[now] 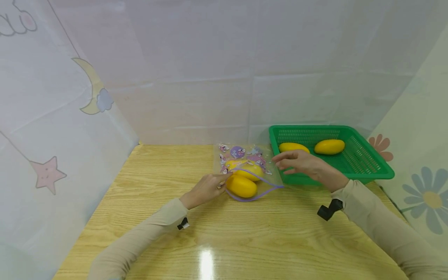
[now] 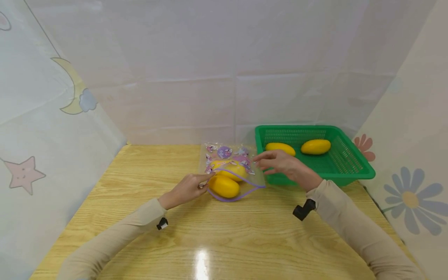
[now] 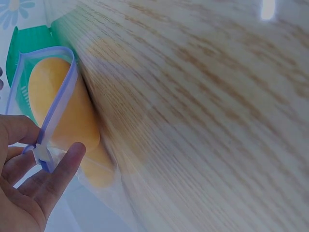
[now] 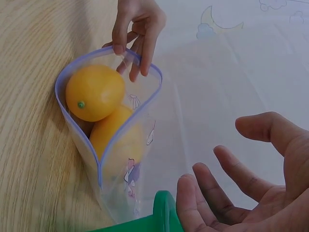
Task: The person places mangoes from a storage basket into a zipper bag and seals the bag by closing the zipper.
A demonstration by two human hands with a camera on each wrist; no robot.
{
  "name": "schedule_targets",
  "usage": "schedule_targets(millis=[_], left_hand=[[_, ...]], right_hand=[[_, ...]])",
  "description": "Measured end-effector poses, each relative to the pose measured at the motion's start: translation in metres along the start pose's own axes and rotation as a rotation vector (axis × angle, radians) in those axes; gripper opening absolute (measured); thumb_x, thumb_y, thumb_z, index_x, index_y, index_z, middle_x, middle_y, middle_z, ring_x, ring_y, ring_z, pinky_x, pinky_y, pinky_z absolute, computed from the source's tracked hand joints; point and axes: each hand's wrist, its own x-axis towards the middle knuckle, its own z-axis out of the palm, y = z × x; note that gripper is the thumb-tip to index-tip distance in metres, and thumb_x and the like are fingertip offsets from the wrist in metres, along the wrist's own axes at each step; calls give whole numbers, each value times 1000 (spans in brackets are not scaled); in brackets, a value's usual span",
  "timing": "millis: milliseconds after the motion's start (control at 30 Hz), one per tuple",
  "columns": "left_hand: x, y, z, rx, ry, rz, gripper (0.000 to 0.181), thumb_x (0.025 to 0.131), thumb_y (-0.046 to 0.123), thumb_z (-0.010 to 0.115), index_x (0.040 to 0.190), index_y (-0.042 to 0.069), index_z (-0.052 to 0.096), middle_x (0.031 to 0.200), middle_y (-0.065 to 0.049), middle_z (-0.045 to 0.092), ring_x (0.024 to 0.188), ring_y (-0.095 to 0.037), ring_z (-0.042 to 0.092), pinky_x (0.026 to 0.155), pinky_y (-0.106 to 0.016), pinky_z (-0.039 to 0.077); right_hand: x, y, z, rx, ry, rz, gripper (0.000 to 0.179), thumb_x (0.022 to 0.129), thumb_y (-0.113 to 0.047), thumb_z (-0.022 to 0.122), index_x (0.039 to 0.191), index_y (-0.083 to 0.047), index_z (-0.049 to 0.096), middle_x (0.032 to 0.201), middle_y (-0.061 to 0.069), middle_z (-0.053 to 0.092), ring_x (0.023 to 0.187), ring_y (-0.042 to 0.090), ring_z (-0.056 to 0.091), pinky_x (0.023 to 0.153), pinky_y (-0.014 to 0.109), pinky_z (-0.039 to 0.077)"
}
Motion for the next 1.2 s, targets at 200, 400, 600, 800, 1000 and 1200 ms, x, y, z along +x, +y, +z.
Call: schedule_targets(millis=[200,400,600,800,1000,1200], left_hand=[[0,-1,0,7,6,4,50,88,-2,71,135,-4,57,101,-14,73,48,-1,41,49,-11,41],[-1,0,-1,23,0,21,50,87,-4,70,135,-5,56,95,-14,73,47,-2,39,48,-10,38],[-1,0,-1,23,2,18,50,87,-4,71,135,-5,56,96,-14,73,45,-1,37,46,-11,36],[-1,1,-1,17,6,19,49,87,-4,71,134,-6,57,100,-15,73,48,-3,41,48,-11,39],[-1,0,-1,12,15,33,51,85,-6,72,134,-7,56,99,-16,73,51,-5,48,52,-10,43],[0,-1,1,13,17,20,49,86,-3,72,133,-5,58,100,-15,73,48,-2,42,48,-10,39]], right_hand=[[1,1,-5,12,8,12,48,100,-21,60,138,7,50,145,25,42,122,34,48,102,51,44],[3,4,-10,40,6,29,54,100,-22,60,141,9,44,148,27,36,127,42,42,104,50,43],[4,4,-13,36,21,38,55,100,-22,60,142,9,42,146,27,38,125,40,44,102,48,44],[5,5,-18,39,47,50,57,100,-23,61,142,10,42,147,28,37,124,40,46,100,47,47],[6,7,-23,19,56,45,55,101,-25,59,142,8,44,143,26,43,120,34,51,98,44,49],[6,8,-27,7,77,54,54,102,-26,58,141,8,44,141,23,47,118,32,53,97,43,49]])
